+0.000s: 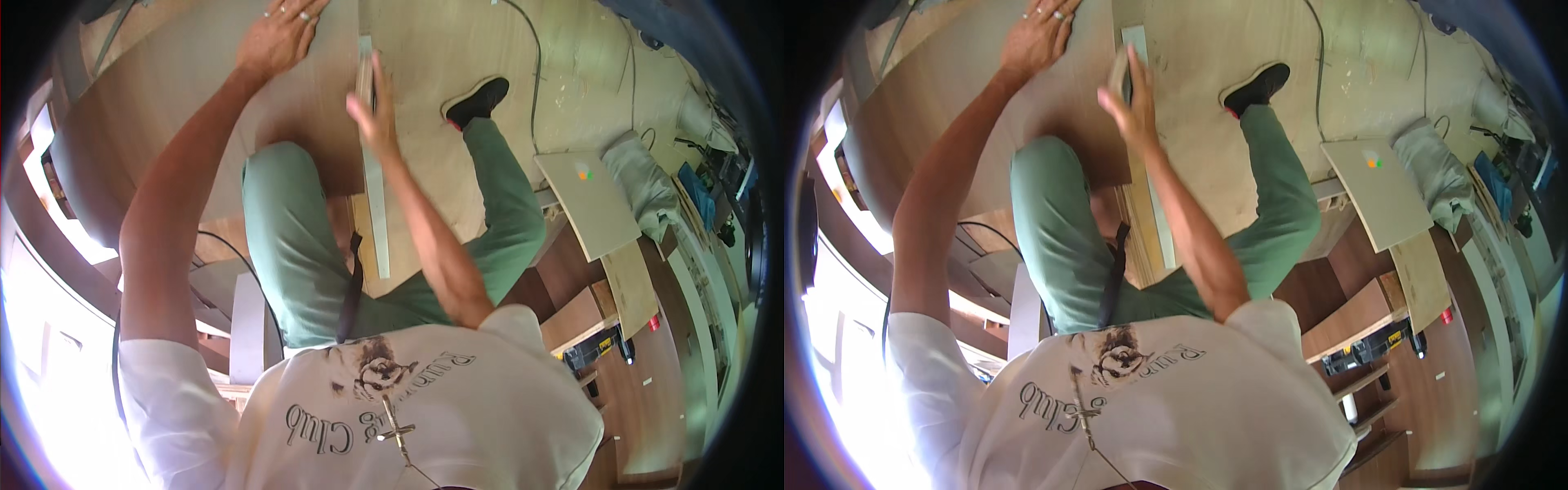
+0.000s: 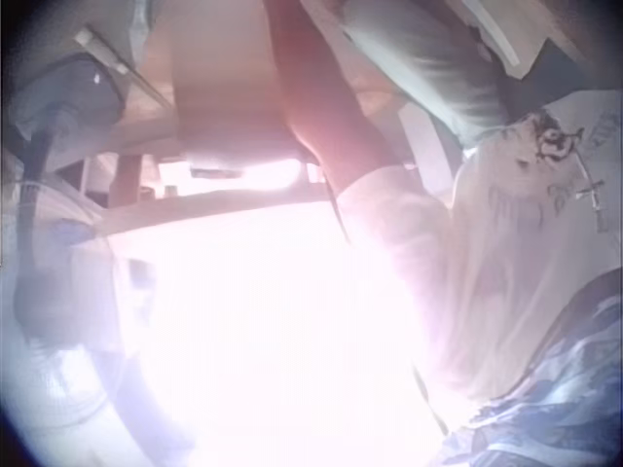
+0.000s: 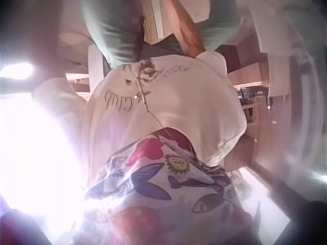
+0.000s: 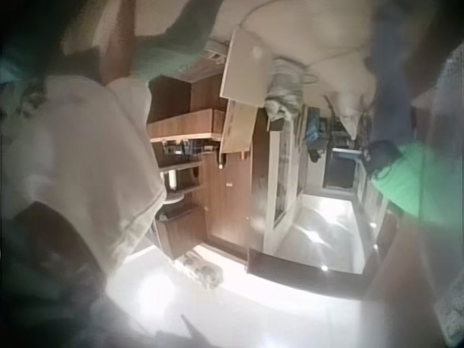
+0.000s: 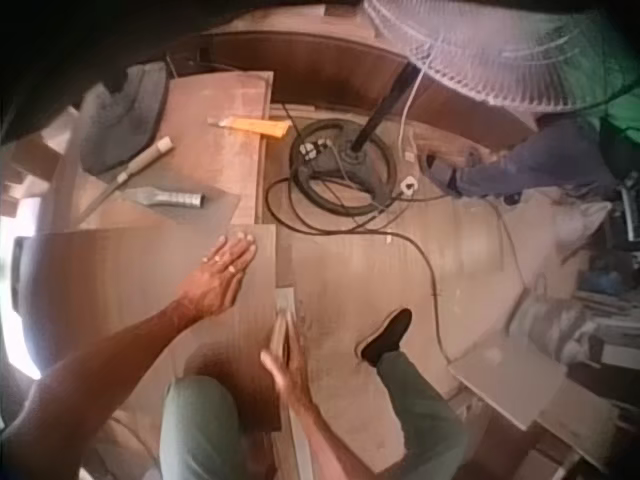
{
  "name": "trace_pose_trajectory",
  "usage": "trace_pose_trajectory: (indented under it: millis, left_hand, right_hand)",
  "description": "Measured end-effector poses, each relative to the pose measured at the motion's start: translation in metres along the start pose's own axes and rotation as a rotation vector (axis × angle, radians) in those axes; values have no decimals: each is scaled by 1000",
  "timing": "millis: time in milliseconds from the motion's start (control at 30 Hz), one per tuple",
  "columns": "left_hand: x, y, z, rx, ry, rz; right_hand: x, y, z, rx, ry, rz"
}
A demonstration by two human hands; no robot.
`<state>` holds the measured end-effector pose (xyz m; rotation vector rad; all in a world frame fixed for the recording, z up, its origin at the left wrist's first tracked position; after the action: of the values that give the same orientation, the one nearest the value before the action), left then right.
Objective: The person applies a flexible wood-grain veneer sheet to the edges of wooden furniture panels. They position and press the sheet by hand, trim the excess with a blade, and then sand the edges smooth using a sanding block.
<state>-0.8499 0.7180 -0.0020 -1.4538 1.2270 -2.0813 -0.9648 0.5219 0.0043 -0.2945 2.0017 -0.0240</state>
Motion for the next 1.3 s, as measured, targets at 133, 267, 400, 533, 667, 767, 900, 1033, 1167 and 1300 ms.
trace_pose_trajectory:
  millis: [133,267,400,533,667,767,900,1033,1167,1300]
  left_hand:
    - [-5,4,1,30,-11,134]
    - [-4,-2,-2,-16,-57,157]
    - [3,5,-11,-1,-9,121]
    - [-3,-2,-3,-53,-66,184]
    - [-6,-3,2,-46,-31,203]
    - [-3,-7,3,-28,-34,130]
    - [-11,-7,-11,-45,-52,110]
    - [-12,-10,1,-46,-58,127]
    - [-14,-9,-12,-49,-71,122]
    - [-1,-2,7,-56,-45,128]
  right_hand:
    - [92,-6,-151,-13,92,-227]
    - [68,1,-75,14,53,-133]
    - [5,2,-26,-5,40,-9]
    - [93,-1,-143,-10,83,-230]
    - [71,-1,-81,2,30,-222]
    - [2,7,19,-32,57,95]
    - [22,14,-29,6,-26,-171]
    - [86,3,-105,-33,106,-205]
    - [18,26,43,-44,159,168]
    - [-61,4,170,6,-51,-30]
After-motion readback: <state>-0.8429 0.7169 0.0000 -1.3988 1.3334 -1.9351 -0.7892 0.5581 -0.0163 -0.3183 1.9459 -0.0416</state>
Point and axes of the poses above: each hand's wrist, its own z-axis towards the middle knuckle, its own y-axis out of the palm, x = y × z, the point moved 5 cm from there along z, towards the middle knuckle, and after that the axes turned 9 degrees about -z, right-handed, at the moved point
